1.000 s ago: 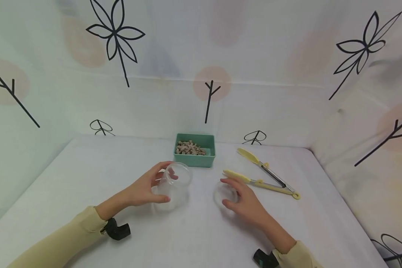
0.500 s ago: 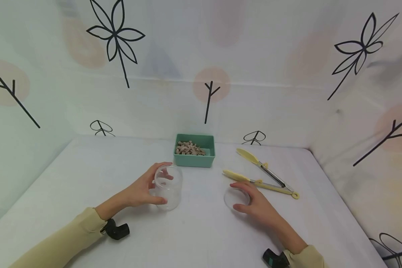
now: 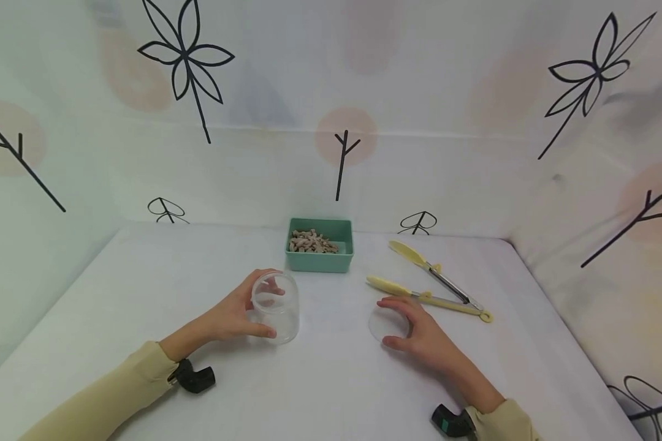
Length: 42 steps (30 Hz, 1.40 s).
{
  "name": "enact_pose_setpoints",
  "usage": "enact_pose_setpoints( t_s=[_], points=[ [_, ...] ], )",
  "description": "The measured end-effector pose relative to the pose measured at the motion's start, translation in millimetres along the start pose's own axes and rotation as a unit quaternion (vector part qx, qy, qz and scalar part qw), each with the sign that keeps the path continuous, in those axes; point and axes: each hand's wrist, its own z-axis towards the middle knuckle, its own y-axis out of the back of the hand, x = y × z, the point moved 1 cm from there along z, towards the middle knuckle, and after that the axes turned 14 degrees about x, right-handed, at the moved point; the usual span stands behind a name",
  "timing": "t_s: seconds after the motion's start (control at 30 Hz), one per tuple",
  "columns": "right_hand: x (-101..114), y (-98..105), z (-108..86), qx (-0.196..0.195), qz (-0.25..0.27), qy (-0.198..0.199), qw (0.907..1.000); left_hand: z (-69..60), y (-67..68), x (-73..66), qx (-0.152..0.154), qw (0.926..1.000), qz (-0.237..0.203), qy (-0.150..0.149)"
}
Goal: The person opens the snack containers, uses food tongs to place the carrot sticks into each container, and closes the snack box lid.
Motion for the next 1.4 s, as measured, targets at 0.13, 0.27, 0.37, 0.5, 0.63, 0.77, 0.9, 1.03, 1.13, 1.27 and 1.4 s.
enact_pose_setpoints(
  t_s=[0.13, 0.27, 0.37, 0.5, 0.63, 0.77, 0.9, 1.03, 1.13, 1.27, 1.4],
  points=[
    [2, 1, 1.8, -0.006, 0.004, 0.012, 0.9999, -3.4, 0.6, -1.8, 0.002, 1.0, 0.0, 0.001],
    [3, 9, -0.7, -0.024, 0.019, 0.02, 0.9993, -3.5, 1.7, -5.4, 0.002, 0.9995, -0.024, -0.019],
    [2, 20, -4.8, -0.058, 0.011, 0.025, 0.9979, -1.4, 3.5, -8.5, -0.011, 0.9983, -0.042, -0.038],
    [-2, 38, -8.3, -0.104, -0.024, 0.001, 0.9942, 0.4, 5.0, -12.4, -0.031, 0.998, -0.043, -0.034],
    [-7, 57, -7.0, -0.144, -0.062, -0.044, 0.9866, -0.4, 5.4, -14.0, -0.038, 0.9981, -0.046, -0.014],
    [-15, 75, -4.6, -0.173, -0.102, -0.08, 0.9764, -0.4, 4.3, -14.6, -0.036, 0.9977, -0.056, -0.01],
    [-25, 88, 0.4, -0.128, -0.12, -0.11, 0.9782, -0.2, 2.9, -13.7, -0.035, 0.9976, -0.058, -0.01],
    [-35, 93, 9.0, -0.042, -0.092, -0.141, 0.9848, -0.2, 2.5, -13.0, -0.035, 0.9978, -0.055, -0.007],
    [-39, 94, 13.2, 0.0, -0.082, -0.164, 0.9831, 0.3, 2.3, -13.2, -0.032, 0.9981, -0.053, -0.001],
    [-42, 93, 15.2, 0.014, -0.098, -0.176, 0.9795, 0.0, 2.9, -13.8, -0.029, 0.9984, -0.048, 0.007],
    [-44, 91, 15.0, 0.003, -0.113, -0.17, 0.9789, -1.9, 4.7, -15.0, -0.028, 0.9988, -0.037, 0.016]
  ],
)
